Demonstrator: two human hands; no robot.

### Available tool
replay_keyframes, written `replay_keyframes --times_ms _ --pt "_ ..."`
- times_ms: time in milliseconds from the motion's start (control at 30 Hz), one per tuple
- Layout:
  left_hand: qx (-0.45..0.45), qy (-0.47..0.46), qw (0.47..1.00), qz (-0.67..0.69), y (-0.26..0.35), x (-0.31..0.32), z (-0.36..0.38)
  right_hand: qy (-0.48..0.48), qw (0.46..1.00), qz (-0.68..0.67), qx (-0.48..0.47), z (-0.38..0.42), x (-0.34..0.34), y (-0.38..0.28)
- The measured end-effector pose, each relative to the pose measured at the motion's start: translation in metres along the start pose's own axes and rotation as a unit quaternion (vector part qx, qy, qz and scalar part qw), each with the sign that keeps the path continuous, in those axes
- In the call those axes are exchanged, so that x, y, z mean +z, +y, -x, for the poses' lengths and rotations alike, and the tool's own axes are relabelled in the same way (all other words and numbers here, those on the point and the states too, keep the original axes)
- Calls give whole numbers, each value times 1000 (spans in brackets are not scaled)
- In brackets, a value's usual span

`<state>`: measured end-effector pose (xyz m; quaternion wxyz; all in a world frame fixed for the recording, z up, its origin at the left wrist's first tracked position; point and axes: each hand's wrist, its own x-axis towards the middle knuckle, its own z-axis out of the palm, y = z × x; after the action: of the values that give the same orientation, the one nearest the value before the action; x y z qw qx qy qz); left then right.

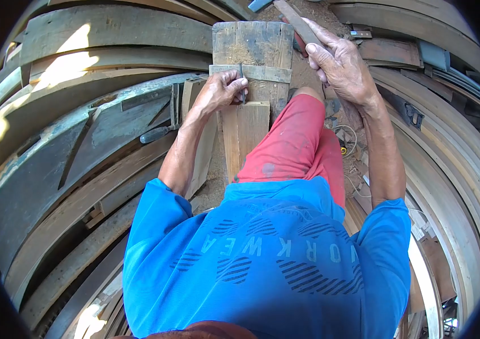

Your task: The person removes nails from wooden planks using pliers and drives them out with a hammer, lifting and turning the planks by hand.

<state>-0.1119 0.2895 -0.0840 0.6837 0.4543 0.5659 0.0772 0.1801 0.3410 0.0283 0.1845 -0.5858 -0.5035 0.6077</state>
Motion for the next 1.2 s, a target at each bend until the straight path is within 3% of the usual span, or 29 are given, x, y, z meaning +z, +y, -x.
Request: replay_keyframes --times_ms 67,167,267,300,367,433,500,533,600,700,767,833,900,1000,1100,1200 --pt "6 2 1000 -9 1 1 0 -17 999 45 14 -7 0 0" --pt "25 7 999 -41 -1 4 -1 -63 949 221 -218 -28 10 47" --pt "36 7 998 -57 -4 4 -2 -248 937 242 -50 -28 14 24" --pt "36 2 998 -45 -3 1 -1 -230 945 217 -84 -30 13 22" --pt "44 0 999 -22 -1 3 5 -148 978 146 5 -29 8 9" --pt "57 -1 998 -27 -3 3 4 -35 988 151 -14 -33 17 0" --pt "61 -2 997 -36 -6 2 2 -80 941 247 -217 -45 19 66" --pt "57 -3 998 -40 -10 3 1 -124 927 260 -241 -45 17 58" --pt "53 -2 998 -39 -13 5 2 -156 961 200 -109 -43 8 33" --pt "59 5 998 -29 -11 4 6 -103 986 117 52 -39 9 -3" --pt "67 6 997 -29 -10 4 5 -91 978 177 -63 -47 11 29" --pt "78 8 996 -39 -9 2 3 -179 926 264 -202 -47 13 28" --pt "75 2 996 -42 -12 6 10 -183 953 234 -58 -33 12 12" --pt "89 -1 994 -61 -6 3 7 -129 963 223 -82 -34 16 23" --pt "125 9 987 -96 -10 4 11 -220 942 235 -95 -32 15 24" --pt "214 64 963 -152 -1 9 26 -132 975 172 -46 -20 15 17"
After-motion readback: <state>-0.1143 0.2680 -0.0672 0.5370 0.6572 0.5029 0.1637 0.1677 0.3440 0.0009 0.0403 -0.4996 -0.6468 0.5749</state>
